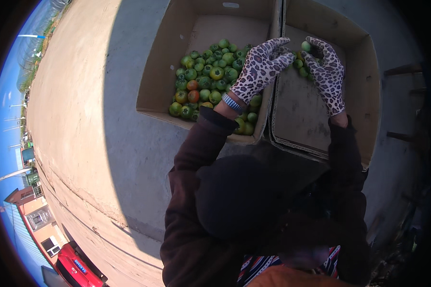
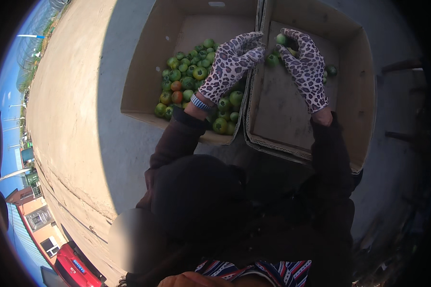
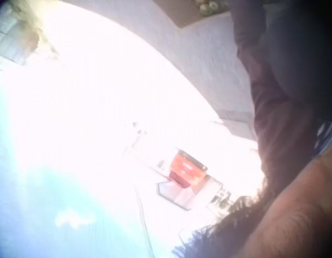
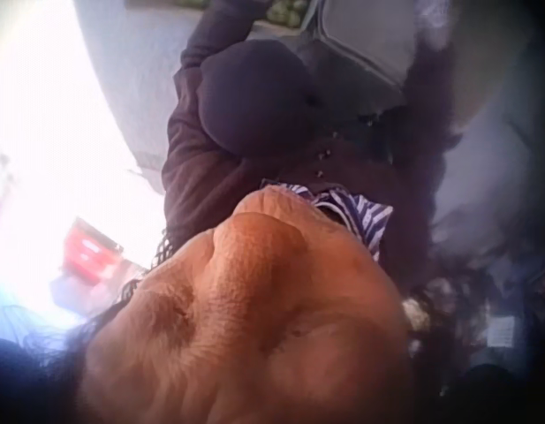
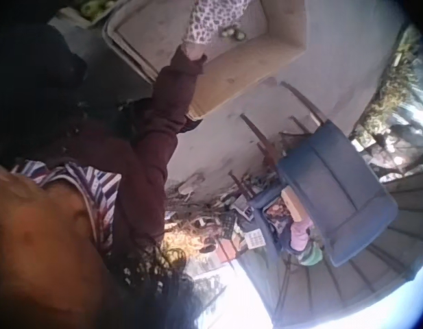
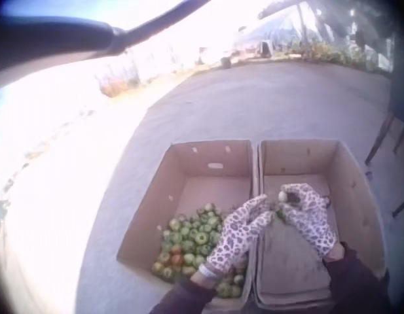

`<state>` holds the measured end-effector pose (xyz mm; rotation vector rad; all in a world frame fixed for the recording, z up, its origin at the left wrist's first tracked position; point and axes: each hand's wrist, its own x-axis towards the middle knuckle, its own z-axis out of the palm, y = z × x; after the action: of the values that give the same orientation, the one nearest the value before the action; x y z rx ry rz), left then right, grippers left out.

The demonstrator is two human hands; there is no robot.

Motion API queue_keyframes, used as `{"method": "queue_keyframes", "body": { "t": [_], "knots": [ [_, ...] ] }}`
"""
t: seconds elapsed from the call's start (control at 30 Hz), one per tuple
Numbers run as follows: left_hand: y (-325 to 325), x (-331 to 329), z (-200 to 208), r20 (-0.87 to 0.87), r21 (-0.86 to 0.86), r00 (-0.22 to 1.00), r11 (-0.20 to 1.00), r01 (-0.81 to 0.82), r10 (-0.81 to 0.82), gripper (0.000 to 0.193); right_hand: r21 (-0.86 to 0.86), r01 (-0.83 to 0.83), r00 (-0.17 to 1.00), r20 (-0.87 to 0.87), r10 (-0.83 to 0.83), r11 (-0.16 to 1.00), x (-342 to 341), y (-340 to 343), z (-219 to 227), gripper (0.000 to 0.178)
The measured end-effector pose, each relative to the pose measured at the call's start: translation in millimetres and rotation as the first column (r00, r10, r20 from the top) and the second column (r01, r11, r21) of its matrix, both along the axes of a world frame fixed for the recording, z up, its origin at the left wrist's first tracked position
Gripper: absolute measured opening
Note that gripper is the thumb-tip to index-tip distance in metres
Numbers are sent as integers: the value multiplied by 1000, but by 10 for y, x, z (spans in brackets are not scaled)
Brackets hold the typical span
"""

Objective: The person sorts green tomatoes from one cardboard box into another, handling them one by one with gloved hands. The person repeatedly picks tomatoes from the right box and places them into the left box.

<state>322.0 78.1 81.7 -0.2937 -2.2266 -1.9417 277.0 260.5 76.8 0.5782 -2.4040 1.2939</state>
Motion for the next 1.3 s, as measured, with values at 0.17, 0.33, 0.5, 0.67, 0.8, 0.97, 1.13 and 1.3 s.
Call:
{"method": "queue_keyframes", "body": {
  "t": [0.17,0.33,0.5,0.67,0.8,0.97,1.13,1.3],
  "knots": [
    [-37,40,114,73,-37,977,978,205,-202,41,252,-84,903,-390,181,964,268,-165,63,36],
    [-481,-36,258,108,436,993,900,-2,-51,29,291,15,920,-378,101,957,229,-108,70,38],
    [-1324,-62,30,382,117,912,971,-208,150,32,283,68,957,-290,18,957,86,121,-81,30],
    [-1704,-207,-508,364,-717,840,696,-21,401,27,371,26,974,-218,60,928,62,126,-204,29],
    [-1776,-312,-698,270,-879,784,475,-36,559,31,366,-48,991,-102,92,929,72,131,-274,29],
    [-1568,-205,-714,259,-964,746,207,165,613,48,422,-61,998,8,64,905,170,64,-292,28],
    [-1689,-194,-973,276,-961,765,190,202,582,43,403,-94,994,87,64,910,175,79,-266,28],
    [-1824,-215,-1146,294,-956,767,196,220,571,33,302,-26,999,26,19,953,26,218,-295,26]
  ]
}}
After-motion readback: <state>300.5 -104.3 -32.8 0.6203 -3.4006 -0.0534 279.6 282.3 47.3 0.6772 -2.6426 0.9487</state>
